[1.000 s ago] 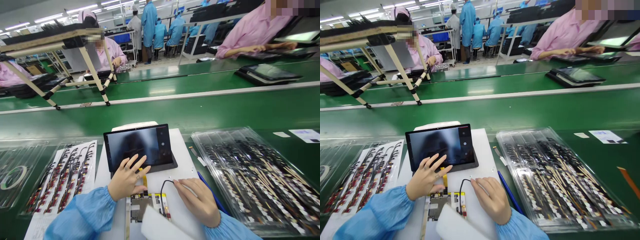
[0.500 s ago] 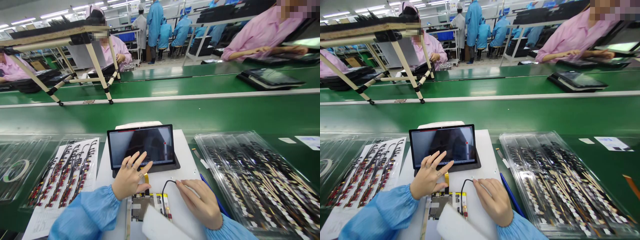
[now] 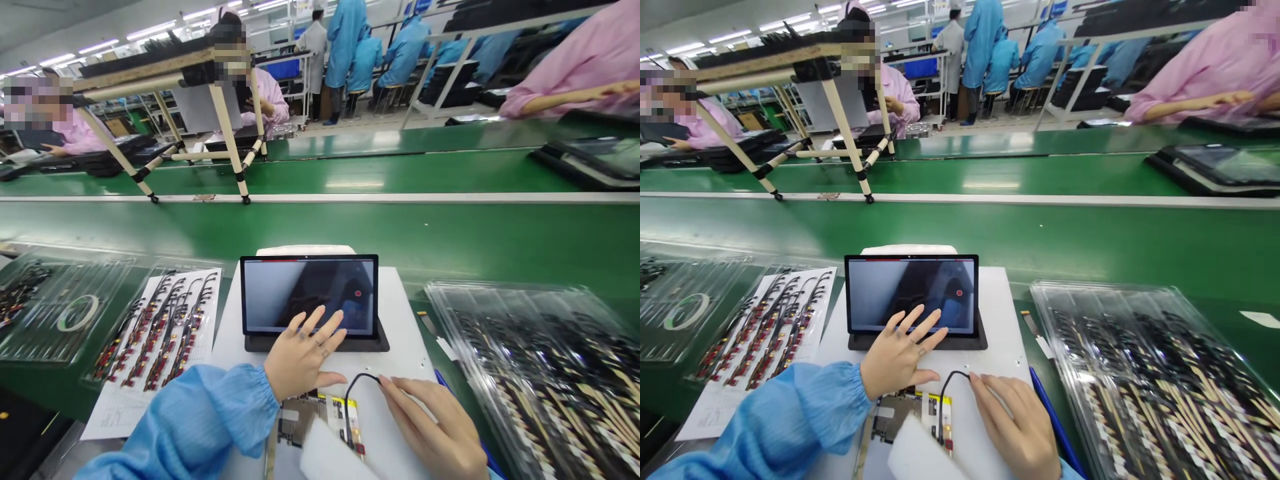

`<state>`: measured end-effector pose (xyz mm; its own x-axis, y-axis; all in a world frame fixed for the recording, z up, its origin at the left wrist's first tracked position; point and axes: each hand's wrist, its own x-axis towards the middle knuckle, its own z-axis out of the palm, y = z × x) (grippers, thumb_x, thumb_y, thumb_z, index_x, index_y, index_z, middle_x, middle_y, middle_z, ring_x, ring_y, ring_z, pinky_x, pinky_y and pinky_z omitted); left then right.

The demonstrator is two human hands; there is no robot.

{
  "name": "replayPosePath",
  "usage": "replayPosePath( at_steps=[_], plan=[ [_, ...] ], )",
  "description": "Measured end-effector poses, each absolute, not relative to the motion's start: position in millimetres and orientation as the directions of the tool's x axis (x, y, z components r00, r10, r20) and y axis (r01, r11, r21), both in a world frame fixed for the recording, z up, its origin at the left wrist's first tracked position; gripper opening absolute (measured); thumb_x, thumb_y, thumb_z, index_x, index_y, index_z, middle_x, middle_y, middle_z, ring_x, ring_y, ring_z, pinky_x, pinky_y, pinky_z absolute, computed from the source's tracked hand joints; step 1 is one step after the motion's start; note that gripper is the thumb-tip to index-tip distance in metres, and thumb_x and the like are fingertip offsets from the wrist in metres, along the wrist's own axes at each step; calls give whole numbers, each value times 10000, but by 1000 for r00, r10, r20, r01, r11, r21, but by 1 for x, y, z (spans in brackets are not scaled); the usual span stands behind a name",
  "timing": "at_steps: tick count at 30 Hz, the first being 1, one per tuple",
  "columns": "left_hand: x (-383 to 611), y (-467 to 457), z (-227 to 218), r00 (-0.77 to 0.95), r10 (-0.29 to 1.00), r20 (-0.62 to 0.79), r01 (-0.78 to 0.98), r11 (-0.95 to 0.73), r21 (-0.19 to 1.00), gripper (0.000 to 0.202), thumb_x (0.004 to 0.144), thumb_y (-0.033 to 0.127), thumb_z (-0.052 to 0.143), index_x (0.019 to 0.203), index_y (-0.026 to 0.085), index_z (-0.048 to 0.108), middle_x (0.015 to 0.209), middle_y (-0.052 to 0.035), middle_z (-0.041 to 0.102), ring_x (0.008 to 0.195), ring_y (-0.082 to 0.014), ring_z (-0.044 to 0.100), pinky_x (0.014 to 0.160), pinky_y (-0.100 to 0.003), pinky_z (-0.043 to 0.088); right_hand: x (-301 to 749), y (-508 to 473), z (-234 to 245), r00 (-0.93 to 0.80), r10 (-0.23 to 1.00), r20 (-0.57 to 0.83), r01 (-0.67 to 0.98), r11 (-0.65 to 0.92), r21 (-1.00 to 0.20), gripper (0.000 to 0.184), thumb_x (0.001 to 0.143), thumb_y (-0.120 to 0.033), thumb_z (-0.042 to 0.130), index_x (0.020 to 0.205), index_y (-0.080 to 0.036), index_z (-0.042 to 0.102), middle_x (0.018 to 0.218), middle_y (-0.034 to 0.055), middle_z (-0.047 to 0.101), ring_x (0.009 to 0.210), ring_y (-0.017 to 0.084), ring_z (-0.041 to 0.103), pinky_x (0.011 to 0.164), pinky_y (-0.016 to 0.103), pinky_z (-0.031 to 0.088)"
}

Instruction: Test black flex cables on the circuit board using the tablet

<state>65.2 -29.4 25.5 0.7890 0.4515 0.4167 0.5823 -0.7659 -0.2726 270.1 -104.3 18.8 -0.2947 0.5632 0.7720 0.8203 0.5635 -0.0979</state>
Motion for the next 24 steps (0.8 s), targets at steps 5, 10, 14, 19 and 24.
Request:
replayPosePath(
  at_steps=[5, 10, 14, 19, 24],
  plan=[
    [61, -32, 32, 765, 401, 505, 553, -811, -194, 497, 873, 566, 438, 1252, 251, 493, 1282, -59, 492, 1193, -248, 369, 950, -354, 272, 271, -106, 17, -301, 572, 763, 820, 564, -100, 166, 880, -19, 489, 917, -136, 601, 747, 51, 601, 642, 133, 565, 599, 265, 460],
    [50, -44, 43, 691, 432, 580, 558, -829, -47, 303, 885, 158, 423, 1161, 161, 547, 1220, -130, 520, 1164, -251, 425, 924, -361, 330, 271, -107, 14, -277, 567, 775, 831, 547, -103, 143, 872, -24, 510, 920, -123, 601, 750, 56, 598, 654, 137, 565, 608, 270, 467],
    [39, -62, 50, 726, 408, 553, 438, -895, 85, 291, 834, 65, 393, 1064, 113, 564, 1074, -137, 592, 1022, -223, 530, 829, -333, 422, 270, -106, 16, -275, 570, 774, 825, 553, -115, 139, 868, -13, 506, 913, -105, 600, 745, 64, 597, 659, 137, 558, 597, 265, 466],
    [30, -81, 51, 822, 396, 409, 348, -918, 190, 296, 819, 109, 407, 1085, 116, 538, 1035, -124, 611, 936, -202, 570, 756, -317, 482, 269, -107, 16, -262, 564, 783, 822, 556, -125, 132, 854, 2, 513, 900, -87, 598, 738, 72, 596, 662, 140, 548, 596, 265, 462],
    [26, -83, 49, 862, 351, 366, 307, -936, 174, 286, 904, 303, 449, 1117, 136, 540, 1063, -128, 602, 963, -215, 563, 776, -316, 486, 268, -106, 17, -237, 596, 767, 811, 556, -182, 148, 860, 1, 495, 924, -89, 592, 752, 72, 598, 680, 144, 536, 601, 266, 454]
  ],
)
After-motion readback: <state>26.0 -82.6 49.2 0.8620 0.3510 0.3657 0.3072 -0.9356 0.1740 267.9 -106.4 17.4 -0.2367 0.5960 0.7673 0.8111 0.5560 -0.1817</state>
